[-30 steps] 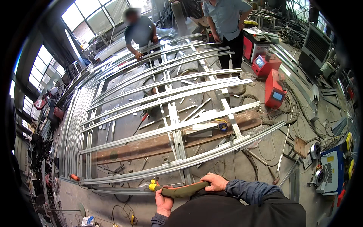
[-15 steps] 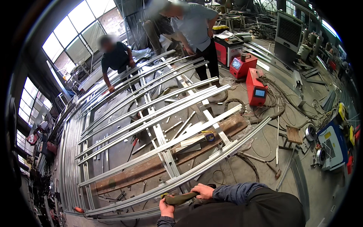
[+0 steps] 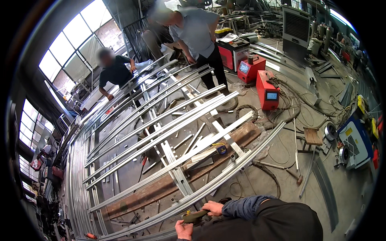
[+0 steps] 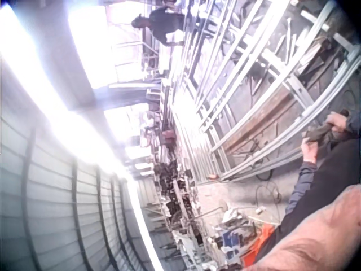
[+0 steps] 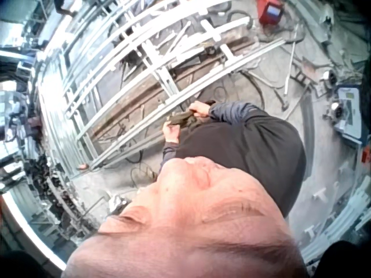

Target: The person assembles a metal frame by placing long metal bars into a jig and securing them with a pneumatic rivet gun. They repeatedly position bars, align them, and fasten them to the structure.

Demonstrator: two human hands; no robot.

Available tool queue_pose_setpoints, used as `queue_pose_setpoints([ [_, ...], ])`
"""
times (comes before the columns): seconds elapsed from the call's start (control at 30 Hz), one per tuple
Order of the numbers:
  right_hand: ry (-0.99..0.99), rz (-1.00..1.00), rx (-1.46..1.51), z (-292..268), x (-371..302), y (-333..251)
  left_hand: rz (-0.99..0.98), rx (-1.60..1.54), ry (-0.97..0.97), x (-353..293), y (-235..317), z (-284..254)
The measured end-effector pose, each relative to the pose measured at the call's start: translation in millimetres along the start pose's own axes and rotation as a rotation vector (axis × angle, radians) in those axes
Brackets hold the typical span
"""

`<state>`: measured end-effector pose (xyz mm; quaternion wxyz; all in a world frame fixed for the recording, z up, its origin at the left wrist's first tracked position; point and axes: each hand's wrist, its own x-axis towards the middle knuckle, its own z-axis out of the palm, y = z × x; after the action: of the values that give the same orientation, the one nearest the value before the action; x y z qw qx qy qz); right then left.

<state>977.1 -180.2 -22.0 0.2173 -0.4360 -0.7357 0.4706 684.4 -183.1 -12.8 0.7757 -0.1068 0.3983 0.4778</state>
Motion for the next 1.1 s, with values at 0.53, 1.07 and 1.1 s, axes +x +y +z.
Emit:
queue_pose_setpoints([
  [0.53, -0.040, 0.171, -0.249, 10.0, 4.3, -4.2, 0.189, 0.802, 0.002, -103.0, 12.8, 16.9],
  [1.07, 0.463, 0.484, -0.607, 67.5, 19.1, -57.7, 1.123, 2.322, -0.270, -55.1, 299.6, -19.2],
  [1.1, 0.467, 0.511, -0.601, 69.7, 20.1, -65.1, 1.022, 2.360, -0.298, -49.7, 307.3, -28.1],
])
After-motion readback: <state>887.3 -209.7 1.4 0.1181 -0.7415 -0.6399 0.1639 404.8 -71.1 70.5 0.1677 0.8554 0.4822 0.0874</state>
